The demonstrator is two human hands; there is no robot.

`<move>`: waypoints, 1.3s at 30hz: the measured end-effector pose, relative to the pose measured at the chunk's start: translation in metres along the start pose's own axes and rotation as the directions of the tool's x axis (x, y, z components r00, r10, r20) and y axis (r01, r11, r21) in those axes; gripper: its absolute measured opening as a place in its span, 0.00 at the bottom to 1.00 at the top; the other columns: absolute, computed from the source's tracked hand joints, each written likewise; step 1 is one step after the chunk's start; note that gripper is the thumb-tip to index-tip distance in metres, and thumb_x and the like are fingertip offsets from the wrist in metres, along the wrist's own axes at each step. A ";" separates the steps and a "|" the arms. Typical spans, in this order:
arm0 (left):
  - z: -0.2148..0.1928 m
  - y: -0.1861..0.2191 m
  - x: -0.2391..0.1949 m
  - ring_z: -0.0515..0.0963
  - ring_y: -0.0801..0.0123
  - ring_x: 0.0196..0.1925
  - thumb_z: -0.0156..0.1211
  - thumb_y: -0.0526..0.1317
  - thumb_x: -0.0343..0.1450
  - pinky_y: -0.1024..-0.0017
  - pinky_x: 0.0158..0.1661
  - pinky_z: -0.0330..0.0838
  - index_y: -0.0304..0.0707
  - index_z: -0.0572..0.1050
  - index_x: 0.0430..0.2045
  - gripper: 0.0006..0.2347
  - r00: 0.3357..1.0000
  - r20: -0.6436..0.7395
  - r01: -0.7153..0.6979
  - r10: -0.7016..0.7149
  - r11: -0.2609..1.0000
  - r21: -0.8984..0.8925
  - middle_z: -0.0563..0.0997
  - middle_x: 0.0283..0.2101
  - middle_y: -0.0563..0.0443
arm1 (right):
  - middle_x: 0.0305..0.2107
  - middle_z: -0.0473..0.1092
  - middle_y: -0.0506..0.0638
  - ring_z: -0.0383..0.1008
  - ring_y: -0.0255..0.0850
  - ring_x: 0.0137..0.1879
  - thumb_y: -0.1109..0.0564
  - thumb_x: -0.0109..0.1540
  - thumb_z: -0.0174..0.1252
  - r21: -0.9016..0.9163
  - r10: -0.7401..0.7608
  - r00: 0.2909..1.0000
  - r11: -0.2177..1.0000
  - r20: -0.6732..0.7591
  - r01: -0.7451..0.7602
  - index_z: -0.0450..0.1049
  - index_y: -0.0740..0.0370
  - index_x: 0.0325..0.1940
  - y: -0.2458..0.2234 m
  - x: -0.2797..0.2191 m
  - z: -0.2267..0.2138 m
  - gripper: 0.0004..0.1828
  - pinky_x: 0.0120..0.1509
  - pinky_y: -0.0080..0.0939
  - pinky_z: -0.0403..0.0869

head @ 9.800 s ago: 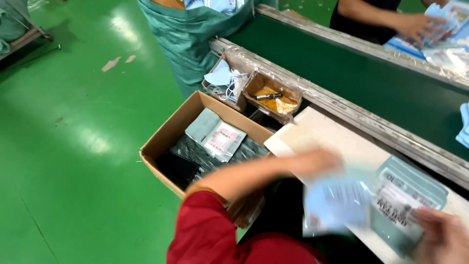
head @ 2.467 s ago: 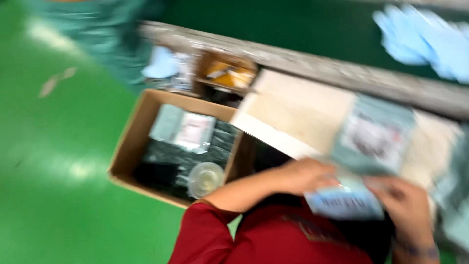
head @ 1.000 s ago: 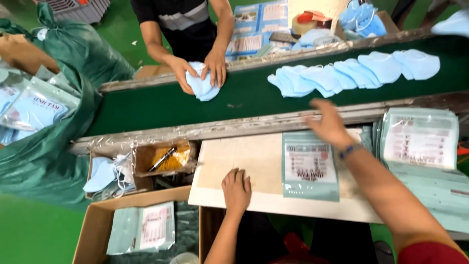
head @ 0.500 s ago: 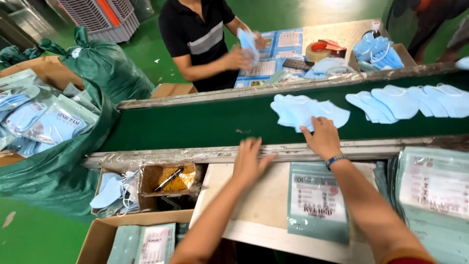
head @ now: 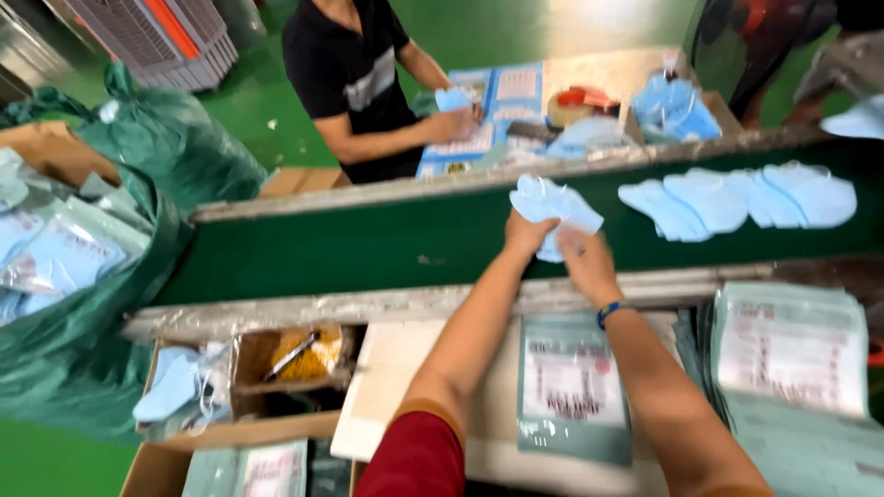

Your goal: The recorder is counting and placing disposable blue face masks into plastic retail bags on an assembly line.

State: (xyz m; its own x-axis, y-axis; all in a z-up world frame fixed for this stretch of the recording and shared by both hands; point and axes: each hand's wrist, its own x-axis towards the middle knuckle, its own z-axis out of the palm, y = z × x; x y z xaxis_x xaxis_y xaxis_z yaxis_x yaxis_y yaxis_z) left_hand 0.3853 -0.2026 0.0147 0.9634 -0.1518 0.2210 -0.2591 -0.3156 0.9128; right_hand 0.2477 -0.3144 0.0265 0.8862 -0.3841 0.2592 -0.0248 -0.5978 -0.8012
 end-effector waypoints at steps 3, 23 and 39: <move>-0.046 0.038 -0.050 0.85 0.57 0.50 0.77 0.44 0.56 0.63 0.50 0.79 0.28 0.76 0.50 0.29 0.990 0.139 0.007 0.033 0.959 -0.282 0.85 0.50 0.39 | 0.67 0.59 0.58 0.60 0.48 0.72 0.52 0.71 0.61 0.561 0.016 0.921 0.797 -0.390 0.224 0.54 0.71 0.76 0.033 0.003 -0.004 0.36 0.71 0.45 0.66; -0.268 -0.104 -0.346 0.44 0.38 0.78 0.79 0.50 0.53 0.47 0.72 0.38 0.37 0.56 0.69 0.49 0.937 0.265 -0.284 0.227 0.937 0.202 0.55 0.73 0.32 | 0.56 0.69 0.63 0.67 0.56 0.64 0.52 0.42 0.76 0.211 -0.503 0.727 0.862 0.468 0.461 0.65 0.65 0.65 -0.084 -0.252 0.088 0.49 0.68 0.49 0.67; -0.249 -0.128 -0.363 0.68 0.50 0.70 0.64 0.41 0.69 0.52 0.69 0.56 0.34 0.68 0.62 0.25 0.887 0.335 -0.438 0.317 0.808 0.395 0.73 0.63 0.36 | 0.54 0.73 0.57 0.68 0.52 0.64 0.45 0.43 0.76 -0.057 -0.183 0.723 0.954 0.666 0.293 0.73 0.60 0.60 -0.131 -0.264 0.044 0.43 0.70 0.46 0.66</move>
State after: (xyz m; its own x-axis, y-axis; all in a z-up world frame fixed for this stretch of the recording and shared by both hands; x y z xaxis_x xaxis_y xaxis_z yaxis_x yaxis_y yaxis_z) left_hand 0.0863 0.1261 -0.0972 0.7495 -0.5488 0.3702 -0.6582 -0.5585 0.5048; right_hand 0.0376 -0.1039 0.0389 0.9535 0.3002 -0.0253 0.2102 -0.7231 -0.6580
